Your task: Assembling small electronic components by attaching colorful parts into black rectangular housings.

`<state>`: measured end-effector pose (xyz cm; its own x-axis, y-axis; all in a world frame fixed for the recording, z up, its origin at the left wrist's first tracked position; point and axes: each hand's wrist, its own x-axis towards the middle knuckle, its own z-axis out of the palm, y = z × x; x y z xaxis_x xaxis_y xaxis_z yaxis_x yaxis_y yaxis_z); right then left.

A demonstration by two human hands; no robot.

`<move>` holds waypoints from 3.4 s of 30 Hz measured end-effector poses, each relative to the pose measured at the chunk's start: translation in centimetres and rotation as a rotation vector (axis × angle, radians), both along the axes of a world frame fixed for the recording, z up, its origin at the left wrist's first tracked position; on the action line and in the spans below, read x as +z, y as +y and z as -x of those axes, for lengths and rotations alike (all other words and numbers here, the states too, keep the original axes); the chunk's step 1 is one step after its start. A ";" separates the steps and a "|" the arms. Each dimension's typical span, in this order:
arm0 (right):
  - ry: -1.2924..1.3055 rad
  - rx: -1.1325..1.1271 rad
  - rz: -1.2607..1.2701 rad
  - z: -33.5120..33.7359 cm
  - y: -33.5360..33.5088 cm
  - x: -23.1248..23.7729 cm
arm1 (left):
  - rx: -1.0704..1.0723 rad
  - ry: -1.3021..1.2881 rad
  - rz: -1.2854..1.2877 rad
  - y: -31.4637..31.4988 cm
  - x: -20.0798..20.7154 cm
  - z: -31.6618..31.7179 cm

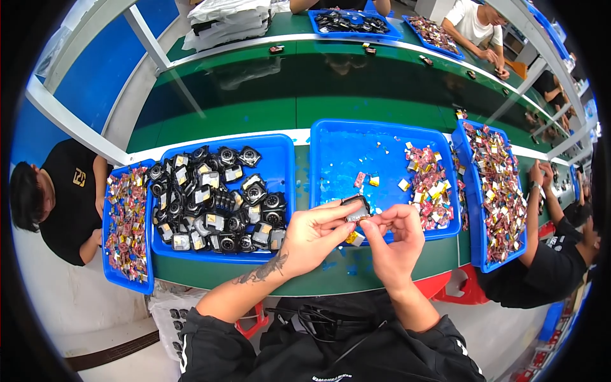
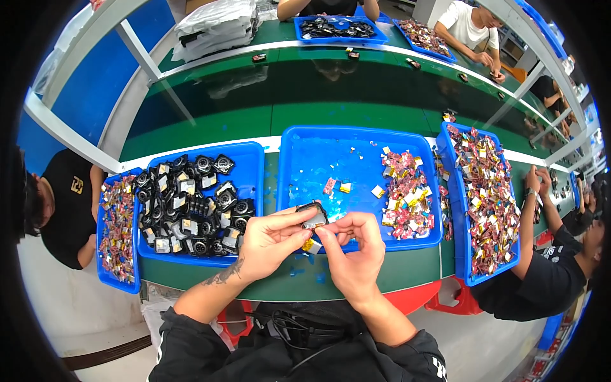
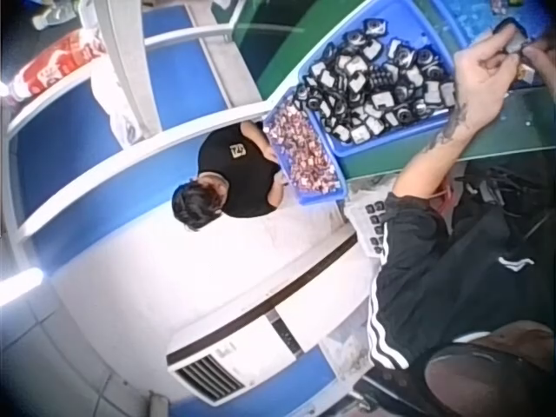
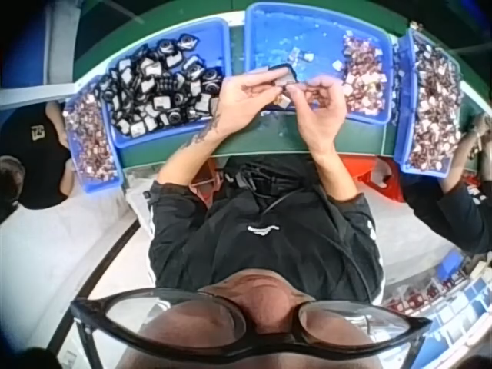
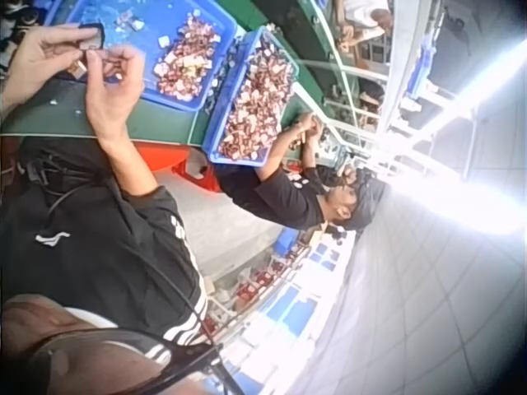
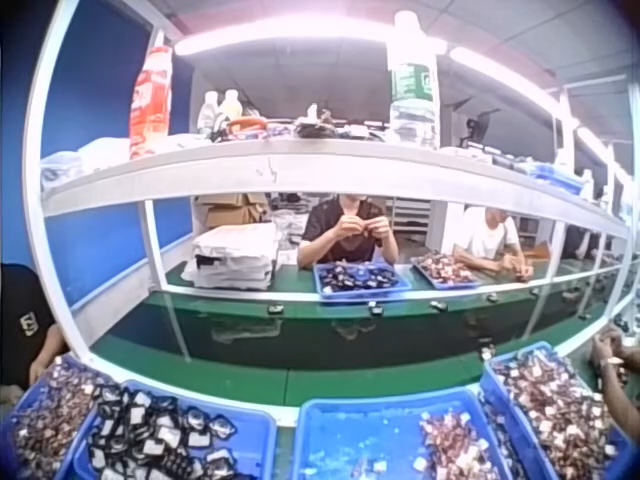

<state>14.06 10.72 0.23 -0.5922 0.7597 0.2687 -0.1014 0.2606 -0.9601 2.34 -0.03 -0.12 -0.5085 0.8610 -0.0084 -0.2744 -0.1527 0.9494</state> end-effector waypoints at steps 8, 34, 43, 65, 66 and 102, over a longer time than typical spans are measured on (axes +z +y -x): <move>0.108 -0.095 -0.130 0.3 -0.7 -1.0 | 0.021 0.011 -0.032 0.1 -0.2 -0.4; -0.421 0.127 -0.108 13.8 18.0 0.6 | 0.328 1.525 0.806 -6.0 2.8 7.1; -0.801 -0.093 -0.494 15.8 25.8 -3.0 | 0.363 1.174 0.646 -6.5 2.5 9.2; -0.659 0.227 -0.724 2.9 10.7 0.7 | 0.171 -0.319 -0.017 1.2 0.8 6.0; -0.734 0.259 -0.730 2.6 10.4 0.7 | 0.156 -0.326 -0.037 1.2 0.8 6.0; -0.367 0.721 -0.797 -2.5 -3.0 -0.2 | 0.315 0.410 0.114 1.4 -0.2 5.5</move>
<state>16.53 7.76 0.00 -0.9649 -0.1000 0.2429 -0.2218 0.8055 -0.5496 -3.19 1.32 -0.34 -0.7234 0.6713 0.1612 0.1658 -0.0576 0.9845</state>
